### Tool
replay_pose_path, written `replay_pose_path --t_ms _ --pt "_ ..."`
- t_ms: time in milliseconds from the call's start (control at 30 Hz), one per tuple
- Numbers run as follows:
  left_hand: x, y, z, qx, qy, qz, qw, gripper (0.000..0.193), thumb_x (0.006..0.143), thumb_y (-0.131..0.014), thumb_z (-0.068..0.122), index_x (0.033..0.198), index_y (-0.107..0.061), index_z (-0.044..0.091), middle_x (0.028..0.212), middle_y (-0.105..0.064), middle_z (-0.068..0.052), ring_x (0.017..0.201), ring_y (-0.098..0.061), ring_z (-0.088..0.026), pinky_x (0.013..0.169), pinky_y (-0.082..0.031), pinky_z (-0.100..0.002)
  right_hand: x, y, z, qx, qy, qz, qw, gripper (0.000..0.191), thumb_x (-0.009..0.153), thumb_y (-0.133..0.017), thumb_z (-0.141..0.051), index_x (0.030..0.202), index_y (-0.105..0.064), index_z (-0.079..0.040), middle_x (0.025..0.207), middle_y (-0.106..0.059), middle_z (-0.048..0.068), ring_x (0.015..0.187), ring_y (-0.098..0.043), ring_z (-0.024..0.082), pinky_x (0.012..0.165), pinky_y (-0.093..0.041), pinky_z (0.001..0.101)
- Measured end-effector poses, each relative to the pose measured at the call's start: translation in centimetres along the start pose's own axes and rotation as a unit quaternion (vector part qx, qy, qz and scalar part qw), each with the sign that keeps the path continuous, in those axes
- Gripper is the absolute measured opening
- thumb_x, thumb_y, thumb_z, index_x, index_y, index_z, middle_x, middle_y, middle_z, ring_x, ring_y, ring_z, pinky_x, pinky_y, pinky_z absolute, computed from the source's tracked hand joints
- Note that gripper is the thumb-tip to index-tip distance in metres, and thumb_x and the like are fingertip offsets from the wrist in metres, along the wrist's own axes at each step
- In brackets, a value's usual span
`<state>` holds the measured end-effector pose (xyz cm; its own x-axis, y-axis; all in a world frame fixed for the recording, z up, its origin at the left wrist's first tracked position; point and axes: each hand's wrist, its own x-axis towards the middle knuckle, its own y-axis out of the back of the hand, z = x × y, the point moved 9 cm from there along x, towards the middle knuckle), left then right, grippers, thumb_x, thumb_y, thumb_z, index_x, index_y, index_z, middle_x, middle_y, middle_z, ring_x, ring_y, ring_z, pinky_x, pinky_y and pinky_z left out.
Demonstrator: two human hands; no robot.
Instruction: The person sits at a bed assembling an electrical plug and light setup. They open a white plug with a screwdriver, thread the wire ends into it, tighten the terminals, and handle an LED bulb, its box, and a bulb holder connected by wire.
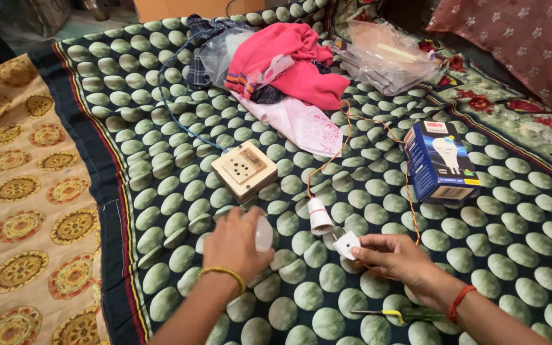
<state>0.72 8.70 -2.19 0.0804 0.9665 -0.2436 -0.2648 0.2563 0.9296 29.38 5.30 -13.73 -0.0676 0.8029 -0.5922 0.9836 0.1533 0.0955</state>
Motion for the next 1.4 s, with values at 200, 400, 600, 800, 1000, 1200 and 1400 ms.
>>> replay_pose_path --t_ms 200,400,600,800,1000,1200,1400 --pt "0.0 -0.4 7.1 -0.097 -0.234 0.238 0.938 0.059 0.075 -0.088 0.036 0.121 -0.062 0.010 0.119 -0.060 -0.012 0.112 -0.059 -0.034 0.091 -0.050 -0.046 0.3 -0.2 0.0 0.043 0.019 -0.007 0.999 0.038 0.084 -0.078 -0.026 0.117 -0.079 -0.007 0.100 -0.080 0.002 0.082 -0.067 0.007 0.072 -0.048 0.0244" --pt "4.8 -10.1 10.7 -0.380 -0.104 -0.018 0.919 0.056 0.084 -0.081 0.031 0.128 -0.063 0.001 0.107 -0.076 -0.017 0.089 -0.076 -0.021 0.078 -0.060 -0.033 -0.3 0.9 -0.7 0.126 0.016 -0.019 0.992 0.040 0.085 -0.074 -0.024 0.121 -0.075 -0.009 0.102 -0.078 -0.001 0.090 -0.070 0.006 0.084 -0.054 0.0271" --pt "7.4 -16.3 10.9 -0.651 0.094 -0.131 0.742 0.045 0.079 -0.084 0.004 0.116 -0.062 -0.006 0.101 -0.074 -0.010 0.082 -0.077 -0.017 0.065 -0.067 -0.028 -0.6 2.3 -1.5 0.132 0.028 0.003 0.991 0.038 0.084 -0.075 -0.025 0.117 -0.077 -0.006 0.106 -0.080 0.001 0.094 -0.074 0.008 0.087 -0.056 0.0263" --pt "10.1 -16.2 11.7 -0.650 0.038 -0.114 0.750 0.038 0.080 -0.080 0.007 0.110 -0.072 -0.015 0.099 -0.078 -0.018 0.076 -0.077 -0.019 0.062 -0.063 -0.026 -1.1 6.3 -6.6 -0.197 0.189 0.247 0.930 0.037 0.082 -0.076 -0.042 0.106 -0.084 -0.015 0.095 -0.078 0.001 0.081 -0.069 0.012 0.068 -0.049 0.0269" --pt "11.5 -17.3 12.3 -0.651 0.094 -0.096 0.747 0.039 0.081 -0.081 0.002 0.112 -0.062 -0.008 0.097 -0.075 -0.014 0.078 -0.077 -0.021 0.065 -0.064 -0.029 -3.4 13.6 -11.5 -0.490 0.156 0.602 0.610 0.084 0.057 -0.085 -0.067 0.124 -0.065 -0.020 0.125 -0.064 0.017 0.115 -0.062 0.036 0.087 -0.050 0.0487" --pt "12.1 -18.3 14.6 -0.685 0.099 -0.101 0.715 0.034 0.080 -0.081 0.005 0.109 -0.073 -0.012 0.094 -0.078 -0.017 0.076 -0.077 -0.020 0.065 -0.066 -0.029 1.1 22.5 -6.8 -0.187 0.147 0.536 0.810 0.092 0.070 -0.085 -0.050 0.142 -0.051 -0.003 0.127 -0.065 0.022 0.120 -0.064 0.036 0.107 -0.049 0.0470" --pt "11.8 -18.7 15.6 -0.661 0.166 -0.065 0.729 0.038 0.079 -0.083 0.003 0.113 -0.071 -0.009 0.093 -0.076 -0.014 0.077 -0.078 -0.021 0.066 -0.068 -0.030 -4.2 27.2 -4.2 -0.108 0.184 0.697 0.685 0.084 0.078 -0.091 -0.044 0.137 -0.050 0.002 0.133 -0.057 0.027 0.124 -0.054 0.042 0.102 -0.042 0.0509"
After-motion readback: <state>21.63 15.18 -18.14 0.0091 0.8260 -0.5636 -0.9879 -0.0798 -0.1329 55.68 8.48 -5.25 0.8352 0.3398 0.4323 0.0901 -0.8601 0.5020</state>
